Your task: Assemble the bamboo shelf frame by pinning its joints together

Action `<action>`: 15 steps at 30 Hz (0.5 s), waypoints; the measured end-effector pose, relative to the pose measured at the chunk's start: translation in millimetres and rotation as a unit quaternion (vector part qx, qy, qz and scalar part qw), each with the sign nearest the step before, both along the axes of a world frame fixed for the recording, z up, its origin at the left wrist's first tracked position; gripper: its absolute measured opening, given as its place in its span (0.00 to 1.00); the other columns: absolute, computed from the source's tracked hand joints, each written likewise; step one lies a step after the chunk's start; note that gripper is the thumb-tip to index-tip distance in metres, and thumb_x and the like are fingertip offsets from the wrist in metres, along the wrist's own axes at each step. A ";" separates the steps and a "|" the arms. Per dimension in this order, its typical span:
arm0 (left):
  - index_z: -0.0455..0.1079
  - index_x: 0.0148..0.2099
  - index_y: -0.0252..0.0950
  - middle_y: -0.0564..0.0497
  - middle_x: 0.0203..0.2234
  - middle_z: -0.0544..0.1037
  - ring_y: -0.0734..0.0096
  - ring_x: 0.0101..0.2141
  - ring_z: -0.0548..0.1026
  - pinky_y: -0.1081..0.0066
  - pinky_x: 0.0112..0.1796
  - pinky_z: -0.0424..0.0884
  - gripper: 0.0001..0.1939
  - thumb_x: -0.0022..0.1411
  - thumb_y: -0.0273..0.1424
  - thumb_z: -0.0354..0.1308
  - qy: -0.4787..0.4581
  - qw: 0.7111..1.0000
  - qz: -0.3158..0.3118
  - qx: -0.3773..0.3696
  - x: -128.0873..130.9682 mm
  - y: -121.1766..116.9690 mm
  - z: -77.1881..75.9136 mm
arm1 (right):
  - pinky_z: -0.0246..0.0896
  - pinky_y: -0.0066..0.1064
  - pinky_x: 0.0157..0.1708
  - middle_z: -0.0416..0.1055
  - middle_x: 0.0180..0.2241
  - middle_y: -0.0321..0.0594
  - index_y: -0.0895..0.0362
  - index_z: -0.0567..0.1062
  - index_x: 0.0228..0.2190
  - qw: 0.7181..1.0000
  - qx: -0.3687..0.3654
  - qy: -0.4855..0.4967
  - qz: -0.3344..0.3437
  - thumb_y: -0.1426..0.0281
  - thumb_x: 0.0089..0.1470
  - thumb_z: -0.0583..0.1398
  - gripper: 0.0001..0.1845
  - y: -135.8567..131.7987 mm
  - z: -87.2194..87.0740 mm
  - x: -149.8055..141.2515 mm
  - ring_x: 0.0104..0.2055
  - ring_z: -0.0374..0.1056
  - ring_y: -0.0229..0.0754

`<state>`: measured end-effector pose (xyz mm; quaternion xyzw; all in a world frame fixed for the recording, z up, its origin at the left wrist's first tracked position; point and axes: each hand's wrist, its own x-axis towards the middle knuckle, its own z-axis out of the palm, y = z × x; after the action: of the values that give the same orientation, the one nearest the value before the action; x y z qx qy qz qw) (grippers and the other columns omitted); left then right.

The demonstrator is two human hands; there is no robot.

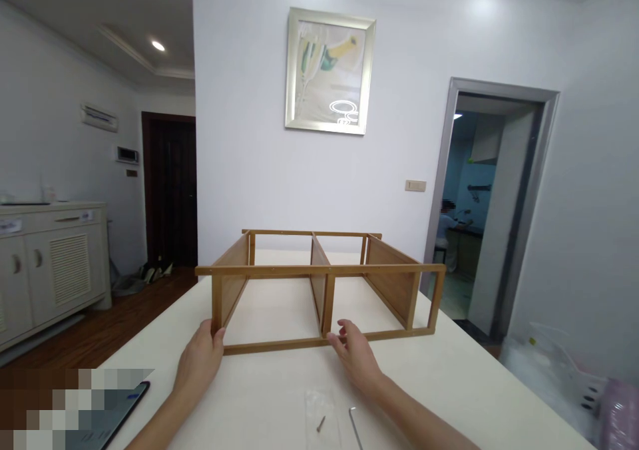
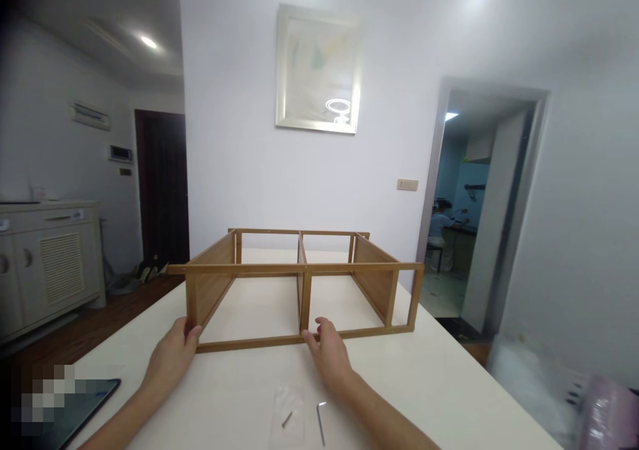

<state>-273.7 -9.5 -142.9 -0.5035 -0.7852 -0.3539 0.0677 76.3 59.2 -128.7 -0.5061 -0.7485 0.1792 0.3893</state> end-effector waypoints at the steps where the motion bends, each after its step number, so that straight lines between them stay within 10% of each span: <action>1: 0.63 0.46 0.34 0.40 0.35 0.77 0.54 0.36 0.76 0.63 0.36 0.68 0.17 0.67 0.39 0.38 -0.002 1.000 -0.002 -0.012 -1.5 -0.7 0.5 | 0.60 0.31 0.35 0.73 0.38 0.44 0.55 0.69 0.43 1.000 0.000 0.007 0.007 0.55 0.57 0.54 0.19 4.9 -0.9 -9.7 0.37 0.70 0.44; 7: 0.63 0.44 0.36 0.41 0.34 0.79 0.54 0.36 0.78 0.65 0.33 0.67 0.14 0.66 0.38 0.41 -0.006 0.999 -0.023 -0.027 -2.6 0.2 -0.7 | 0.58 0.30 0.28 0.71 0.26 0.39 0.53 0.66 0.28 0.999 -0.005 0.040 -0.014 0.62 0.59 0.51 0.11 38.3 -10.1 -30.9 0.29 0.68 0.43; 15: 0.62 0.42 0.38 0.46 0.32 0.79 0.59 0.33 0.78 0.68 0.33 0.66 0.11 0.66 0.37 0.42 -0.029 0.994 -0.103 -0.007 46.6 1.9 -2.5 | 0.60 0.29 0.30 0.72 0.25 0.39 0.56 0.71 0.32 0.996 -0.025 0.062 -0.062 0.66 0.55 0.56 0.08 76.4 16.2 -14.4 0.29 0.70 0.42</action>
<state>-227.1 -7.7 -145.4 -0.5719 -0.7331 -0.3681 0.0046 62.0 135.6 -112.5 -0.5489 -0.6854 0.2049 0.4323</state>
